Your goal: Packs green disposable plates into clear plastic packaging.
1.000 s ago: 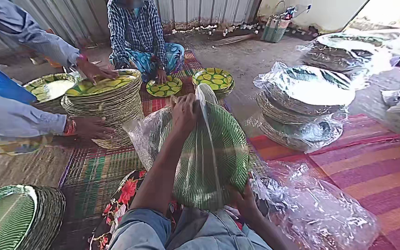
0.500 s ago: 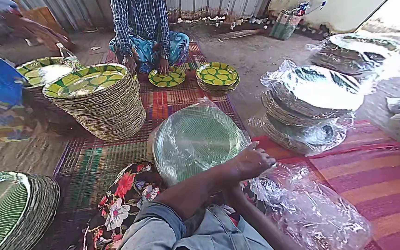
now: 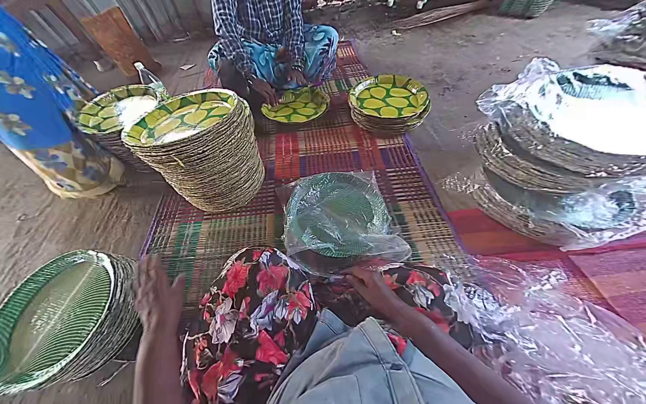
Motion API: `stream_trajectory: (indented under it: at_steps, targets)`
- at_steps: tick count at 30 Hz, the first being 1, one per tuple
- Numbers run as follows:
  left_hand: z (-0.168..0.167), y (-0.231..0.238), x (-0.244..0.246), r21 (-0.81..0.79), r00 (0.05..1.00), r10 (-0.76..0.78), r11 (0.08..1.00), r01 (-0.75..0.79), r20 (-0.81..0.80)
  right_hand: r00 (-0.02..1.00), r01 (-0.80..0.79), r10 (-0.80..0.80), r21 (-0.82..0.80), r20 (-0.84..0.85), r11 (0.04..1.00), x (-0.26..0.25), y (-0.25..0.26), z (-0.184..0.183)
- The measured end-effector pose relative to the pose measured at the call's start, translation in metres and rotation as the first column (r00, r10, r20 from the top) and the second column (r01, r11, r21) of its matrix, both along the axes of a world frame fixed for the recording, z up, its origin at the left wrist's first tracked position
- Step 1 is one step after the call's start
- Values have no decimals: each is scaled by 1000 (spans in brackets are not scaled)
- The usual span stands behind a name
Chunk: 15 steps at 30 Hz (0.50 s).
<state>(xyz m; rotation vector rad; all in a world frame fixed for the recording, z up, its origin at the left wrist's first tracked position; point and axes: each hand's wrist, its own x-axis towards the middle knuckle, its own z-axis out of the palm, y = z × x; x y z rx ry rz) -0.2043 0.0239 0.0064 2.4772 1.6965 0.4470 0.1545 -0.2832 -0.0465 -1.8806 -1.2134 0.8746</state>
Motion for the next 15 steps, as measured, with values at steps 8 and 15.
stream_trajectory:
  at_steps: [8,15]
  targets:
    - [-52,68,-162,-316,832,439,780,-541,-340,971,173,-184,86,150,981,-5,5,0]
    - [-47,70,-150,-276,809,427,786,-553,-404,965,168,-184,95,190,981,2,5,-19]
